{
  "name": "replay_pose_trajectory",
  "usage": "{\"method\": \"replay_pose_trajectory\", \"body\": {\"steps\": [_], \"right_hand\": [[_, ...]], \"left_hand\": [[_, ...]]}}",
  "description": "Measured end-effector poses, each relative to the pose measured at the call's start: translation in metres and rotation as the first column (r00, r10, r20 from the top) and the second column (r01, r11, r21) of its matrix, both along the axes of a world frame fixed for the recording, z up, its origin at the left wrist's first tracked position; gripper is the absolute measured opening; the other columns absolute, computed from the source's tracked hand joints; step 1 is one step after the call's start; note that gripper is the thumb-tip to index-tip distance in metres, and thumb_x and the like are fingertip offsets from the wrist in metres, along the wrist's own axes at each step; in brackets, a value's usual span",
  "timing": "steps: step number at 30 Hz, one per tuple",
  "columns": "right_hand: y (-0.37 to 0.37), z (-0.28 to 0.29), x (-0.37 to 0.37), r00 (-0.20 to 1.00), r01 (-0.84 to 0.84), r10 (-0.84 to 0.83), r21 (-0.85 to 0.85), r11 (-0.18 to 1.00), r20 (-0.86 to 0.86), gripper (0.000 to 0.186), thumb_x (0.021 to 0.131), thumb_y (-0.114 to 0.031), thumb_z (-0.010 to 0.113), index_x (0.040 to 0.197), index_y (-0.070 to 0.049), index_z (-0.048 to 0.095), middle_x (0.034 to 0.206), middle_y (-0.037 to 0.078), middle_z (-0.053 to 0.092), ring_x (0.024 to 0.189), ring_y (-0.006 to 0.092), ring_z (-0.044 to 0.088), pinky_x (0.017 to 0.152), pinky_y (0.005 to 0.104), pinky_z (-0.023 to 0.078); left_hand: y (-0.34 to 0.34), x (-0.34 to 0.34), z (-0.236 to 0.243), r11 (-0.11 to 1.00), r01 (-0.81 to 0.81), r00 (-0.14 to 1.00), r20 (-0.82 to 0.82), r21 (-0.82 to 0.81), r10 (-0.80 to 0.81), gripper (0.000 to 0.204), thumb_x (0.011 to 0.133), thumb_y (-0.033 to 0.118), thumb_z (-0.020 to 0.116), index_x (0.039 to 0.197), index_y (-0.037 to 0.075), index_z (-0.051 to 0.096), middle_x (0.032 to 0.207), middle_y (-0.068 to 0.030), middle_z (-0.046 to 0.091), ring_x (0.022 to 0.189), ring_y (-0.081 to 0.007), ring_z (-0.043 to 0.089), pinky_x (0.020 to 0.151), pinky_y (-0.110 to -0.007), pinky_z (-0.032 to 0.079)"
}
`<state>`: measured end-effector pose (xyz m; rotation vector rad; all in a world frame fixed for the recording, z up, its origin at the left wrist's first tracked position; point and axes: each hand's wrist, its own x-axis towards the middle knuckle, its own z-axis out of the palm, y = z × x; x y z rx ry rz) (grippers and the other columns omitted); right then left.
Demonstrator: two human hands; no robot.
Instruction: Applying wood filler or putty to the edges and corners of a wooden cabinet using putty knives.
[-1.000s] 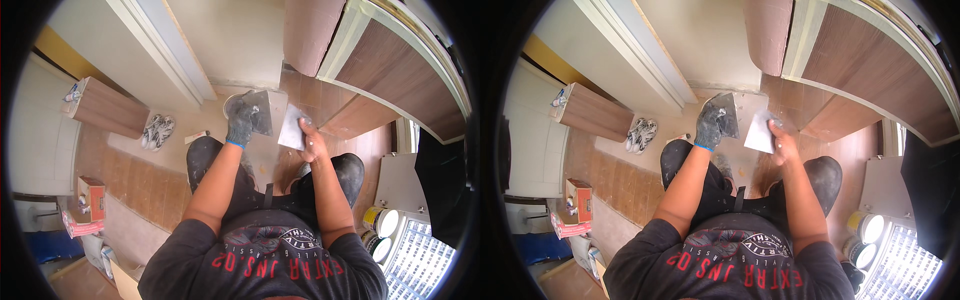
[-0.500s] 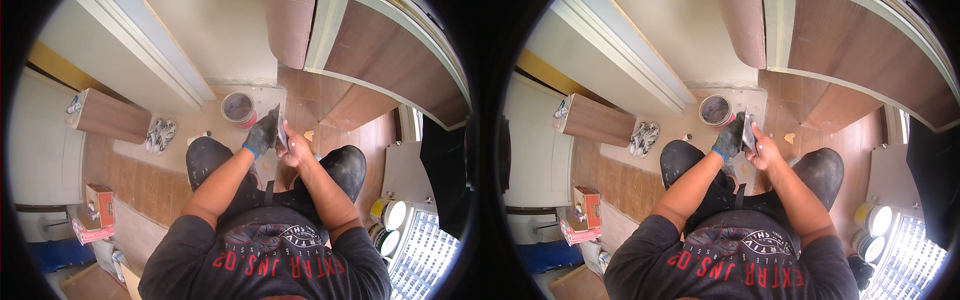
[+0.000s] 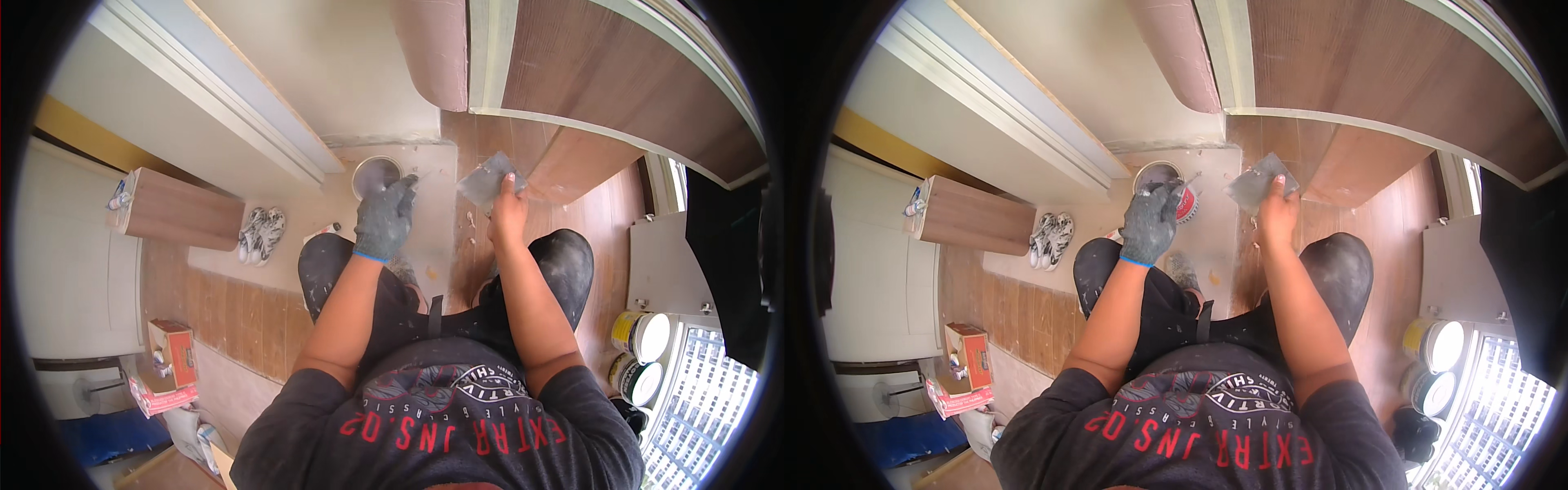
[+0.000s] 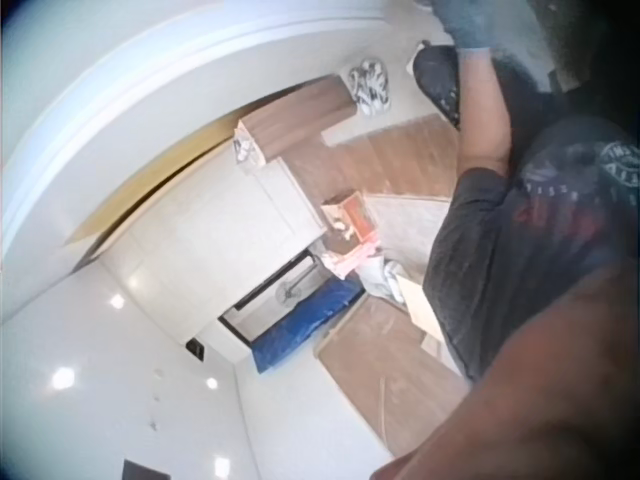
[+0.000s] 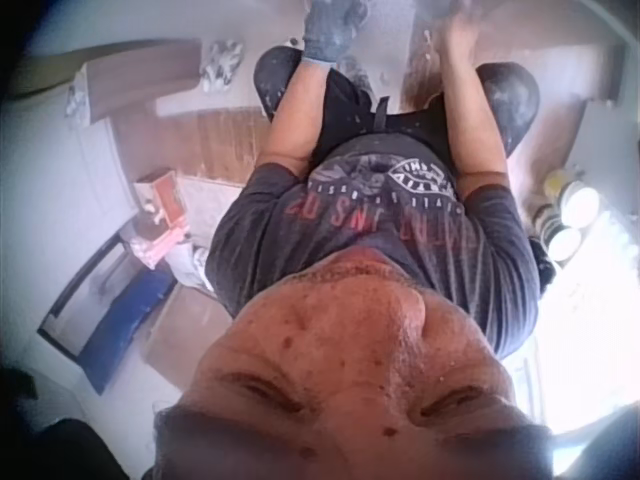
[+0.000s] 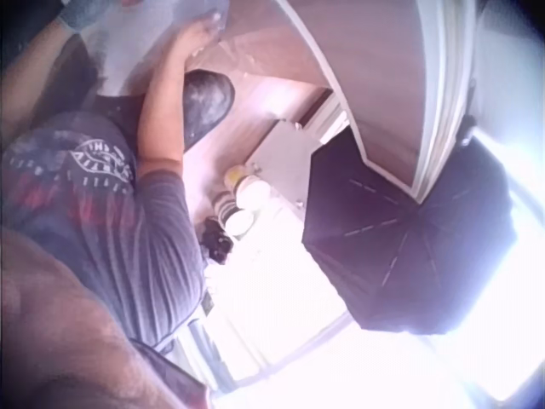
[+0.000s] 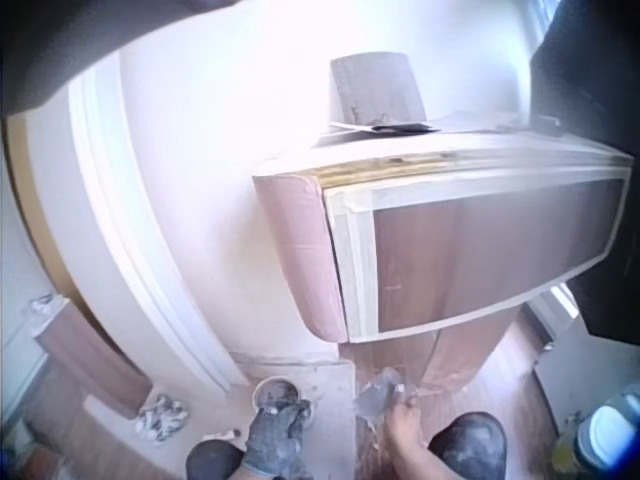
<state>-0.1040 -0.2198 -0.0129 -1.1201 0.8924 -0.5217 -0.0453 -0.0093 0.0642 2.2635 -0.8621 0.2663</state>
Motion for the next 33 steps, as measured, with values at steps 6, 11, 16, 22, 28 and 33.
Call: {"method": "replay_pose_trajectory", "body": {"steps": [6, 11, 16, 22, 28, 33], "right_hand": [[0.023, 0.016, -0.004, 0.981, -0.192, 0.182, -0.386, 0.902, -0.064, 0.049, 0.101, -0.035, 0.052, 0.120, 0.010, 0.056, 0.099, 0.024, 0.068, 0.096, 0.0328, 0.066, 0.089, 0.0396, 0.048], [0.042, 0.029, -0.021, 0.812, -0.568, 0.504, -0.592, 0.572, -0.293, 0.046, 0.100, -0.036, 0.053, 0.114, 0.007, 0.059, 0.095, 0.035, 0.065, 0.094, 0.0492, 0.063, 0.084, 0.0479, 0.049], [0.032, 0.046, -0.022, 0.848, -0.526, 0.320, -0.606, 0.597, -0.422, 0.039, 0.100, -0.032, 0.051, 0.112, 0.004, 0.061, 0.096, 0.034, 0.064, 0.094, 0.0500, 0.062, 0.083, 0.0513, 0.049], [0.040, 0.047, -0.027, 0.874, -0.477, 0.365, -0.706, 0.523, -0.319, 0.035, 0.101, -0.027, 0.051, 0.116, 0.002, 0.061, 0.099, 0.031, 0.065, 0.095, 0.0492, 0.062, 0.082, 0.0494, 0.050], [0.054, 0.043, -0.029, 0.863, -0.436, 0.432, -0.818, 0.375, -0.262, 0.029, 0.101, -0.025, 0.051, 0.118, -0.004, 0.064, 0.098, 0.028, 0.067, 0.094, 0.0450, 0.064, 0.081, 0.0503, 0.051], [0.044, 0.047, -0.020, 0.903, -0.418, 0.325, -0.751, 0.510, -0.281, 0.030, 0.101, -0.025, 0.052, 0.116, -0.001, 0.064, 0.100, 0.027, 0.067, 0.094, 0.0441, 0.064, 0.080, 0.0474, 0.052]], "left_hand": [[-0.011, -0.011, -0.017, 0.902, 0.242, 0.923, 0.201, 0.357, -0.327, 0.038, 0.084, 0.011, 0.058, 0.122, 0.013, 0.066, 0.105, -0.0151, 0.067, 0.097, -0.0348, 0.063, 0.083, -0.045, 0.051], [-0.003, 0.024, -0.046, 0.992, -0.079, 0.996, -0.021, 0.103, 0.082, 0.027, 0.088, 0.015, 0.058, 0.112, 0.007, 0.067, 0.100, -0.0180, 0.068, 0.092, -0.0400, 0.064, 0.084, -0.047, 0.050], [0.014, 0.032, -0.062, 0.956, -0.290, 0.814, -0.533, -0.031, 0.230, 0.028, 0.090, 0.025, 0.063, 0.104, 0.001, 0.067, 0.099, -0.0217, 0.069, 0.095, -0.0404, 0.064, 0.083, -0.046, 0.050], [0.004, 0.033, -0.082, 0.837, -0.405, 0.614, -0.788, -0.368, -0.048, 0.026, 0.089, 0.024, 0.066, 0.102, 0.001, 0.067, 0.083, -0.0099, 0.066, 0.076, -0.0215, 0.061, 0.072, -0.036, 0.048], [0.004, 0.021, -0.054, 0.875, -0.365, 0.546, -0.834, -0.318, -0.075, 0.021, 0.091, 0.015, 0.066, 0.108, 0.002, 0.068, 0.094, -0.0074, 0.069, 0.082, -0.0187, 0.063, 0.074, -0.033, 0.051], [0.016, 0.026, -0.058, 1.000, 0.017, 0.783, -0.622, 0.000, -0.014, 0.028, 0.094, 0.020, 0.062, 0.120, 0.009, 0.065, 0.103, -0.0077, 0.067, 0.090, -0.0189, 0.062, 0.078, -0.032, 0.050]]}}
